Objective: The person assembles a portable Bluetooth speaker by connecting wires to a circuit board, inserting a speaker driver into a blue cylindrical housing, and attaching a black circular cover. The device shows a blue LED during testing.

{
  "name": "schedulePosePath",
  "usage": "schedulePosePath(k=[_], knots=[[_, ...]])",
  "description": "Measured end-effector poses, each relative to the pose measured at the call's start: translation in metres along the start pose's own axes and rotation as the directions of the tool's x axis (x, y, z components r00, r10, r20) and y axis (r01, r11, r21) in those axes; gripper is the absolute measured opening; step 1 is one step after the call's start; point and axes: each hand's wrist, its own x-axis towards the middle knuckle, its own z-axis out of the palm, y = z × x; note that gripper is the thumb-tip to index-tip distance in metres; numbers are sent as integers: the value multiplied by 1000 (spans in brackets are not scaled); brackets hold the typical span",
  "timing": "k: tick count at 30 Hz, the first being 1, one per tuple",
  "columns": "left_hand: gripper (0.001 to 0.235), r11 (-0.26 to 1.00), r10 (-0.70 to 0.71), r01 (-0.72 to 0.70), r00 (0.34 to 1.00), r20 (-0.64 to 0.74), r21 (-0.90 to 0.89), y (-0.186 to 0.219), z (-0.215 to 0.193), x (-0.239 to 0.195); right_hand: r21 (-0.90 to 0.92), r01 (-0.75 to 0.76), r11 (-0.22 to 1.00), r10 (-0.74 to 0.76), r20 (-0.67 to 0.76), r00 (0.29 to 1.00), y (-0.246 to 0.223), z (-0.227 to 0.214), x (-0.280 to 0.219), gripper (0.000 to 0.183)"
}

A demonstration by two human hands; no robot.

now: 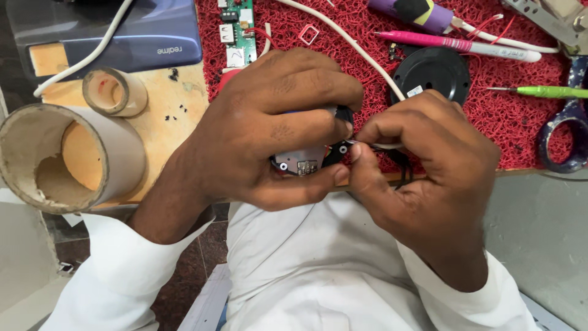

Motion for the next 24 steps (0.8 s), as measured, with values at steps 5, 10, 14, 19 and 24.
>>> schedulePosePath(k=[5, 10, 14, 19, 24], knots=[[21, 995, -100, 100, 995, -28, -7, 6, 6, 4, -93, 86, 992, -88, -21, 996, -1, 1, 2, 15], [17, 982, -171, 170, 985, 3, -80, 9, 1, 7, -121, 106, 987, -111, -34, 993, -1, 1, -2, 16], [18, 982, -182, 183, 983, 16, -47, 12, 0, 7, -77, 63, 995, -64, -6, 998, 0, -20, -4, 22], [27, 992, -122, 121, 991, 51, 25, 12, -2, 9, -210, 103, 972, -70, 159, 985, 24, -60, 26, 35], [48, 996, -65, 60, 995, 71, 71, 14, -7, 6, -302, 347, 888, -194, 438, 878, 49, -70, 40, 70]])
